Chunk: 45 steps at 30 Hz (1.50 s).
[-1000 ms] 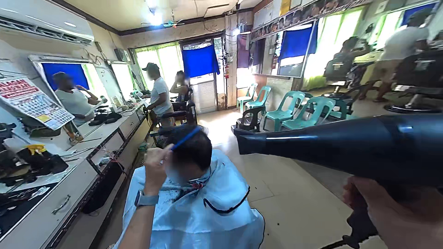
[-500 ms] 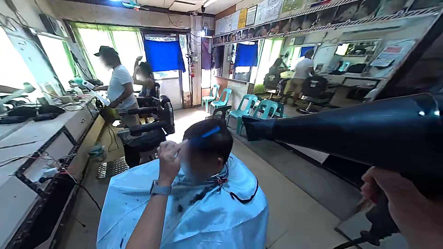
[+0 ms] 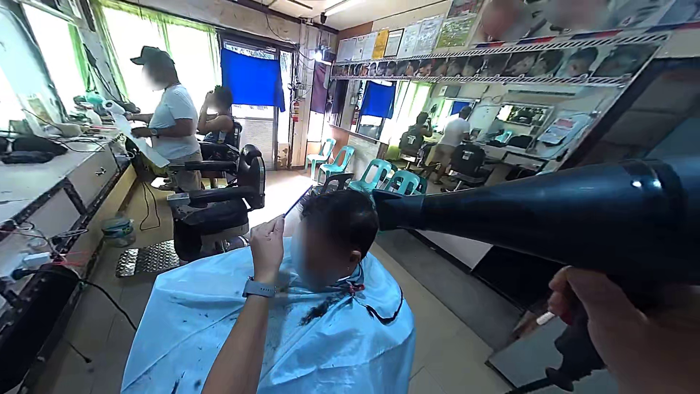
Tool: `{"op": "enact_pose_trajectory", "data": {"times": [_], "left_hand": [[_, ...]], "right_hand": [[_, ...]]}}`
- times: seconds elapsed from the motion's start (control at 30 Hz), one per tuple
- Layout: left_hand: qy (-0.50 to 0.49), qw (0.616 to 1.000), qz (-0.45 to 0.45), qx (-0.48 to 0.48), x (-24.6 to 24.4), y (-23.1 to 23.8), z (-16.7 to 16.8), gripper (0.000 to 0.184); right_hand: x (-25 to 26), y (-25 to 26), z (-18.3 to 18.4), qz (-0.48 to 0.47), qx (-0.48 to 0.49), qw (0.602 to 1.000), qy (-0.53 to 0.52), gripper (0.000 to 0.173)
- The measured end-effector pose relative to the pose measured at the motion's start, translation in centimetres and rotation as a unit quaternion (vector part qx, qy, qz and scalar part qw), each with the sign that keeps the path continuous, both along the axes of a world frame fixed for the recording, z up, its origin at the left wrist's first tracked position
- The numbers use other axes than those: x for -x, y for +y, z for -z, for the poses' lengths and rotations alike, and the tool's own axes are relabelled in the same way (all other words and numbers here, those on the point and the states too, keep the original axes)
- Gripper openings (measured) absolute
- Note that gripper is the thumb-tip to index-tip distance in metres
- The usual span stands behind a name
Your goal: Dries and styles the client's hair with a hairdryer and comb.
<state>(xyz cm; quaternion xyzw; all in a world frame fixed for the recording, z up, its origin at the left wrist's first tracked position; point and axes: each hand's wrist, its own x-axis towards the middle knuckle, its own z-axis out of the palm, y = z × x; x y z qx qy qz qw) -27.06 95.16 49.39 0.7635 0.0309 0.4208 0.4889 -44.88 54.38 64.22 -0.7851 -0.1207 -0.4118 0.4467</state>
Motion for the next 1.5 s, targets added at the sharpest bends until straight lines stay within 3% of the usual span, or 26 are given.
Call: {"op": "enact_pose_trajectory", "data": {"times": [0.13, 0.2, 0.3, 0.37, 0.47, 0.53, 0.67, 0.73, 0.87, 0.93, 1.1, 1.17, 1.23, 1.3, 1.4, 1.5], "left_hand": [[-0.159, 0.980, 0.090, -0.080, 1.1, -2.0, 1.4, 0.026], [-0.145, 0.981, 0.083, -0.101, 0.4, -1.5, 1.0, 0.025], [-0.053, 0.994, -0.002, -0.092, -0.5, 0.5, -0.7, 0.029], [-0.084, 0.991, -0.007, -0.107, 0.1, -0.1, -1.5, 0.029], [-0.185, 0.953, 0.074, -0.229, 1.0, -2.3, -2.8, 0.023], [-0.193, 0.936, 0.074, -0.283, -0.2, -2.3, -4.2, 0.022], [-0.063, 0.958, -0.009, -0.281, -2.4, 0.4, -6.7, 0.028], [-0.048, 0.960, -0.053, -0.272, -1.5, -0.4, -7.5, 0.033], [-0.175, 0.916, 0.056, -0.356, -0.2, -4.0, -8.1, 0.025], [-0.168, 0.905, 0.081, -0.383, -1.9, -3.8, -8.3, 0.025], [0.022, 0.941, -0.042, -0.334, -3.7, -1.3, -9.6, 0.036], [-0.048, 0.950, -0.050, -0.304, -1.8, -2.3, -8.6, 0.035], [-0.154, 0.939, 0.017, -0.308, -0.6, -3.5, -7.3, 0.028], [-0.191, 0.926, 0.067, -0.318, -1.0, -3.4, -6.1, 0.026], [-0.113, 0.956, 0.029, -0.270, -3.0, -0.5, -5.1, 0.029], [-0.025, 0.984, -0.031, -0.172, -2.1, 1.0, -3.8, 0.035]], "right_hand": [[0.2, 0.2, -0.3, 0.017, 0.005, 1.000, 0.012, 0.032], [0.1, 0.3, -0.5, 0.035, 0.005, 0.999, 0.016, 0.035], [-0.1, 0.2, -0.6, 0.043, -0.008, 0.999, 0.018, 0.036], [-0.4, 0.1, -0.7, 0.053, -0.024, 0.998, 0.009, 0.034], [-1.4, -0.4, -0.9, 0.082, -0.028, 0.996, 0.011, 0.038], [-2.3, -0.6, -1.2, 0.073, -0.044, 0.996, 0.012, 0.038], [-3.6, -1.4, -1.5, 0.097, -0.046, 0.994, 0.026, 0.044], [-4.0, -1.6, -1.7, 0.106, -0.053, 0.992, 0.030, 0.044], [-5.0, -1.9, -2.0, 0.120, -0.049, 0.991, 0.045, 0.049], [-5.4, -1.7, -2.4, 0.115, -0.057, 0.991, 0.049, 0.048], [-5.4, -1.5, -3.4, 0.129, -0.033, 0.990, 0.049, 0.044], [-5.1, -1.4, -3.6, 0.131, -0.021, 0.991, 0.034, 0.044], [-4.7, -1.1, -4.0, 0.112, -0.008, 0.994, 0.019, 0.041], [-4.4, -0.4, -4.4, 0.084, -0.010, 0.996, 0.015, 0.036], [-3.9, 0.4, -5.0, 0.116, 0.036, 0.993, 0.013, 0.043], [-3.2, 1.5, -5.7, 0.098, 0.049, 0.994, 0.007, 0.039]]}}
